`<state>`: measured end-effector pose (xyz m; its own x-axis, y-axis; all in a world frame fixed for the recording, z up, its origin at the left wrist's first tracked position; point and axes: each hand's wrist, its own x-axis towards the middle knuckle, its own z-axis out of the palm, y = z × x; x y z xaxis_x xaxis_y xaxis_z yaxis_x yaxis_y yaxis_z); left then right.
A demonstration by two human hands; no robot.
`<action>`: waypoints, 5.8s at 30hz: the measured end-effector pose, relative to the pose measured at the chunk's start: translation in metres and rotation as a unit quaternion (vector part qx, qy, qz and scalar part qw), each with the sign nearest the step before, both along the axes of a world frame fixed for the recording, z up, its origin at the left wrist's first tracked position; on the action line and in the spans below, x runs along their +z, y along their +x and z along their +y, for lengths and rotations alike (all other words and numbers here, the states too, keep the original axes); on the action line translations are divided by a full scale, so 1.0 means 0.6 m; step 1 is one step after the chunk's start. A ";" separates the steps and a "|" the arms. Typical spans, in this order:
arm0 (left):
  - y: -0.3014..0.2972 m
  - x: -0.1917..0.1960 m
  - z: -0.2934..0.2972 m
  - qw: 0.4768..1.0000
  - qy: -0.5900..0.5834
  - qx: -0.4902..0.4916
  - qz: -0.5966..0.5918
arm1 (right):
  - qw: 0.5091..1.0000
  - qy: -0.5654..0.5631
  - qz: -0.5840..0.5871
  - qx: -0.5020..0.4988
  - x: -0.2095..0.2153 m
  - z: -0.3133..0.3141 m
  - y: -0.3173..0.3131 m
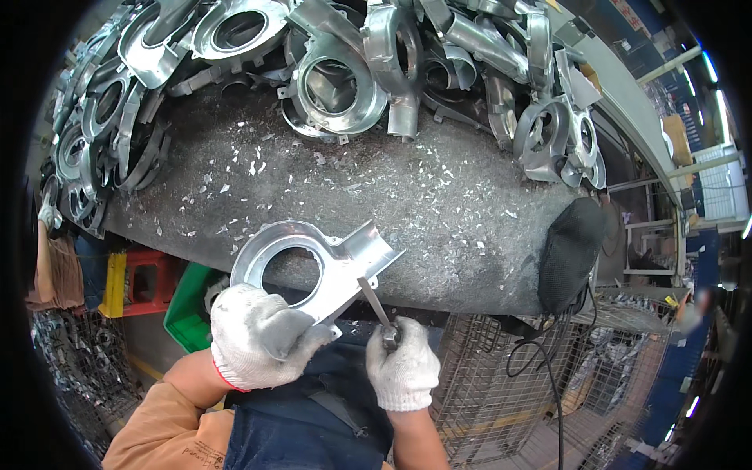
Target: The person files the edges of a metal blower housing with a hand file to remove burrs and smooth the surface.
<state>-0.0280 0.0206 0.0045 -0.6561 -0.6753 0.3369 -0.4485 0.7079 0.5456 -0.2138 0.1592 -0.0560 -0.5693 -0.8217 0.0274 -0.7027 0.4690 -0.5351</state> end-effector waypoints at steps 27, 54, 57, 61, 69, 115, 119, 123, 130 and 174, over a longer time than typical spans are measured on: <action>-0.010 -0.010 0.006 0.998 -0.064 -0.027 -0.007 | 0.997 0.065 -0.026 -0.017 0.010 -0.003 -0.003; 0.038 0.027 -0.025 0.998 0.055 -0.007 0.003 | 0.882 0.019 -0.419 0.215 0.045 0.002 -0.055; 0.036 0.025 -0.041 0.998 0.051 -0.036 0.020 | 0.966 0.084 -0.194 0.147 0.078 -0.020 0.002; 0.043 0.041 -0.053 0.993 0.101 -0.001 0.061 | 0.984 0.063 -0.135 0.101 0.075 -0.050 0.032; 0.060 0.034 -0.076 0.989 0.118 0.004 0.087 | 0.984 0.001 -0.067 0.165 0.055 -0.079 0.023; 0.025 0.049 -0.067 0.998 0.037 -0.044 -0.018 | 0.954 0.049 -0.255 0.148 0.078 0.022 0.019; 0.017 0.050 -0.062 0.998 0.031 -0.044 -0.033 | 0.965 0.044 -0.205 0.159 0.066 0.023 0.028; 0.025 0.033 -0.064 0.999 0.031 -0.017 0.001 | 0.976 0.013 -0.181 0.124 0.052 0.030 0.029; 0.021 0.050 -0.061 0.997 0.041 -0.028 -0.060 | 0.986 -0.003 -0.151 0.067 0.048 0.015 0.015; 0.001 0.093 -0.124 0.983 0.021 -0.129 -0.126 | 0.970 0.057 -0.077 0.223 0.081 -0.018 -0.021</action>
<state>-0.0276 -0.0536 0.0605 -0.8666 -0.4850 0.1174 -0.3811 0.7952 0.4716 -0.2267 0.1484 -0.0071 -0.1457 -0.9801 -0.1345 -0.7656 0.1979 -0.6122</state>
